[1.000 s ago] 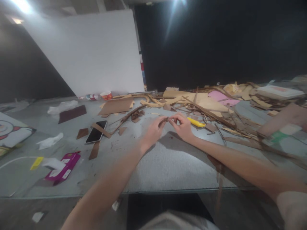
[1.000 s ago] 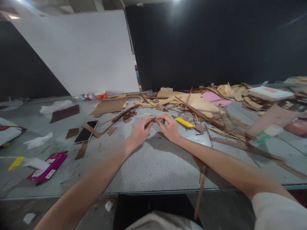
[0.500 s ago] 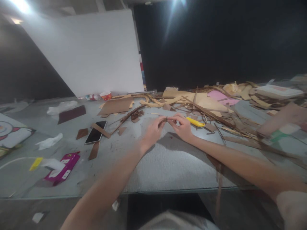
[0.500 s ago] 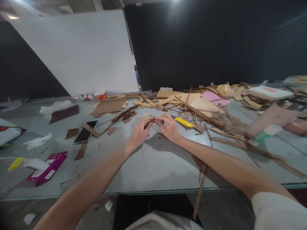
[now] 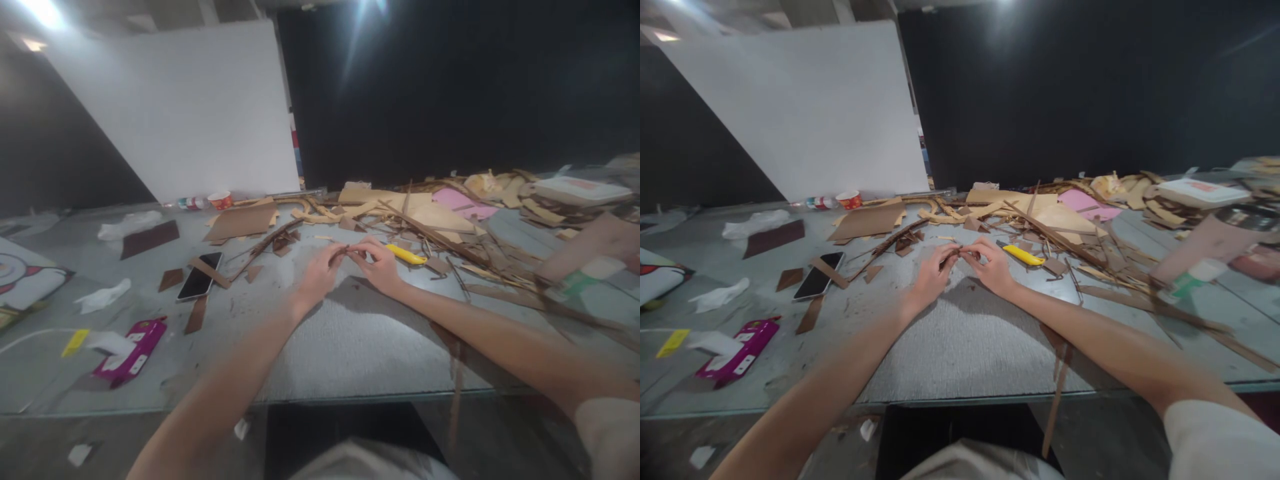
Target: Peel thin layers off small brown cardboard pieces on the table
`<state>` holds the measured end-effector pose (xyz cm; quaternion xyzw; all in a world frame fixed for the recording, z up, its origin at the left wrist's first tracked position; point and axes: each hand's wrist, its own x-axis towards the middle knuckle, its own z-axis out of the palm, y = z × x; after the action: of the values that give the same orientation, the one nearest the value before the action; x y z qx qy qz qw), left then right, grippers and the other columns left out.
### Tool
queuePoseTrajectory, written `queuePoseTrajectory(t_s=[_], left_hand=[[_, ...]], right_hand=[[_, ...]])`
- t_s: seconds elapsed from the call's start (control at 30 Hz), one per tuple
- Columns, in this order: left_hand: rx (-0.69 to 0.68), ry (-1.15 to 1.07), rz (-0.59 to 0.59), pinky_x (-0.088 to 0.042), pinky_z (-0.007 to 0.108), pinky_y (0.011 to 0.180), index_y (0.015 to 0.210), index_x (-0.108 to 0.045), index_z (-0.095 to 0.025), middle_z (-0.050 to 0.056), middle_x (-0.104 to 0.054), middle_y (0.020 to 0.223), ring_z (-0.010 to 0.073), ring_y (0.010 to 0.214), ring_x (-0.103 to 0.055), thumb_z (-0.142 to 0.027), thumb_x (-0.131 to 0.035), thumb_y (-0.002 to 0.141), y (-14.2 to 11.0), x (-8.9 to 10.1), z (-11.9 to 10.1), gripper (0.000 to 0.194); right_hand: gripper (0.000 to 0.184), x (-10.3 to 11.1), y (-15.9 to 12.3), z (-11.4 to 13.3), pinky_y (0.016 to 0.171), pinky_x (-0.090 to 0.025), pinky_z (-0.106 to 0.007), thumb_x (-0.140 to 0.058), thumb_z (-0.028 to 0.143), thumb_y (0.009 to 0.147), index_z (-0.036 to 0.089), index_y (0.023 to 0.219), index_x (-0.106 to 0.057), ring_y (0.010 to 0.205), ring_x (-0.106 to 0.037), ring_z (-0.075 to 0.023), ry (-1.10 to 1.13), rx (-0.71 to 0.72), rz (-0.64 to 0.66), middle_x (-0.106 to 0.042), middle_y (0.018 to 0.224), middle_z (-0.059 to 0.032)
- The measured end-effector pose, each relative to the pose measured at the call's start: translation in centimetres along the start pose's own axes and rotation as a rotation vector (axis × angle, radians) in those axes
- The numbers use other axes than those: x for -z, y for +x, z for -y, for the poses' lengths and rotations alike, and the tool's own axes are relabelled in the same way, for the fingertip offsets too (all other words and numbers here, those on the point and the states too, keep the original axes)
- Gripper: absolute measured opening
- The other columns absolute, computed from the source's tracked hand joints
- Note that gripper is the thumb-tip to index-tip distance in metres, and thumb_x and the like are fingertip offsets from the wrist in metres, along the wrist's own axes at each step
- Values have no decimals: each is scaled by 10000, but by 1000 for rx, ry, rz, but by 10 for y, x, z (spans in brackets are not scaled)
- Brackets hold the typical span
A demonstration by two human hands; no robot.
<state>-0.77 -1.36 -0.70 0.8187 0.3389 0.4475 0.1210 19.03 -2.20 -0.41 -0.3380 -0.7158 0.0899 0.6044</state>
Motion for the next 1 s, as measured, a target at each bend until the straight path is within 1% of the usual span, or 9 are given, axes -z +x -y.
queuePoseTrajectory(t_s=[0.17, 0.33, 0.5, 0.6, 0.73, 0.87, 1.0], left_hand=[[-13, 15, 19, -620, 339, 1020, 1361, -628, -260, 82, -759, 1349, 189, 1222, -760, -409, -411, 1183, 0, -3, 4, 317], [18, 10, -4, -628, 348, 996, 1387, -620, -254, 89, -775, 1326, 206, 1227, -763, -378, -446, 1174, 1, -2, 0, 301], [73, -17, 14, -638, 367, 977, 1406, -619, -273, 73, -794, 1281, 221, 1190, -778, -383, -464, 1170, 1, 1, -6, 304], [72, -27, -13, -643, 369, 977, 1410, -614, -272, 70, -799, 1264, 218, 1168, -787, -388, -475, 1168, 0, -1, -4, 302], [82, -27, -45, -635, 371, 1019, 1409, -609, -273, 83, -776, 1334, 213, 1221, -769, -420, -470, 1170, -1, -3, 0, 313], [64, -17, -24, -627, 374, 1040, 1432, -595, -272, 85, -767, 1355, 205, 1245, -756, -428, -440, 1178, -2, -2, 2, 336], [32, 8, -17, -621, 359, 1039, 1423, -600, -257, 94, -759, 1365, 199, 1246, -752, -439, -407, 1184, -3, -2, 3, 358]], right_hand=[[315, 2, 1, -1, 711, -526, -345, -647, 505, 1077, 245, 972, -791, 771, -602, -202, 20, 3, 38, -653, 819, -37], [277, -1, 1, 0, 723, -531, -348, -687, 483, 1057, 245, 971, -798, 743, -581, -198, -26, -1, -51, -623, 779, -23], [261, -3, -1, 1, 713, -536, -355, -691, 461, 1052, 247, 957, -805, 726, -576, -198, -56, 11, -82, -609, 752, -17], [265, -3, -3, 2, 714, -553, -370, -686, 474, 1053, 257, 979, -820, 730, -595, -208, -58, 23, -73, -647, 766, -33], [255, -4, -4, 3, 688, -560, -370, -697, 471, 1049, 263, 1030, -845, 707, -604, -203, -34, 46, -49, -682, 783, -42], [230, -3, -4, 2, 686, -563, -362, -708, 438, 1048, 267, 1087, -858, 715, -612, -195, 11, 70, -23, -686, 803, -40], [243, -1, -3, 2, 697, -571, -366, -700, 453, 1050, 276, 1098, -860, 728, -620, -198, 5, 56, -5, -693, 811, -41]])
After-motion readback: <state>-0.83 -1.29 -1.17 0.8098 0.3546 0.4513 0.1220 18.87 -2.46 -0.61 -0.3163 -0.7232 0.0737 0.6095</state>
